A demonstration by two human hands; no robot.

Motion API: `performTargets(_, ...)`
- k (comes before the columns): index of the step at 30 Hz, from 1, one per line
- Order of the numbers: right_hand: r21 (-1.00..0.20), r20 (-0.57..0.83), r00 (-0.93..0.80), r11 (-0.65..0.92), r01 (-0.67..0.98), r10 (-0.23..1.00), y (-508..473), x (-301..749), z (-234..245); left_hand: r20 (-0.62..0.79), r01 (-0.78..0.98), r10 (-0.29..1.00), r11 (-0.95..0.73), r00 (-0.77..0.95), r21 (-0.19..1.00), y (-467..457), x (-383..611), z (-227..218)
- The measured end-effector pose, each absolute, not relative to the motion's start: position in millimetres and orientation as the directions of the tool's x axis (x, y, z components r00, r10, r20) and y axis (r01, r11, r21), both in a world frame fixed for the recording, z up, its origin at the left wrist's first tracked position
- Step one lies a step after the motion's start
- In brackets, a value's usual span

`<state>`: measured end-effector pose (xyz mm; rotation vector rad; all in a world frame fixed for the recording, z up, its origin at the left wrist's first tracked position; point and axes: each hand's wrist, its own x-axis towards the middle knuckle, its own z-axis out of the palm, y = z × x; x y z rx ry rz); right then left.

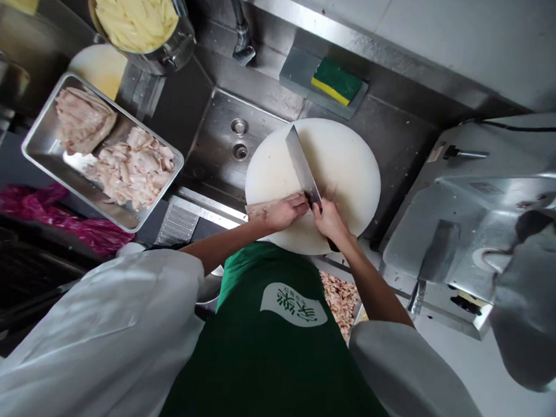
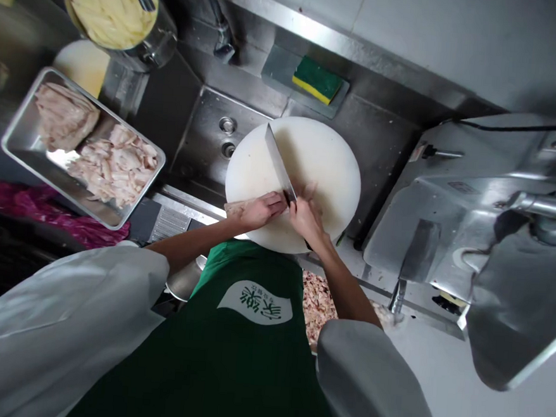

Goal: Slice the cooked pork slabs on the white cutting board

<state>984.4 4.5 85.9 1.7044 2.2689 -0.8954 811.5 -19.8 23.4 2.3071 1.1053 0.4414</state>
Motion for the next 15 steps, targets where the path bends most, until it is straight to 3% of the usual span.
performTargets(4,-0.350,-0.487,-0.342,0.179,0.920,0.804,-18.8,1014.1,113.5,0.034,0.641,0.803,-0.500,0.595,0.582,-20.8,811.1,23.3)
performTargets(9,-0.309,-0.623,-0.317,0.148,0.939,0.715,-69.5,1054.8,146.0,0.050,0.639,0.810,-0.497,0.584,0.587,-18.8,814.4,24.7)
performTargets(12,-0.300,-0.638,-0.311,0.145,0.943,0.704,-63.3,1041.4,133.4,0.066,0.615,0.797,-0.513,0.600,0.599,-18.6,814.4,25.9)
performTargets(15,-0.319,-0.559,-0.342,0.185,0.930,0.755,-30.3,1004.0,106.3,0.082,0.616,0.783,-0.545,0.617,0.569,-20.0,811.2,26.0)
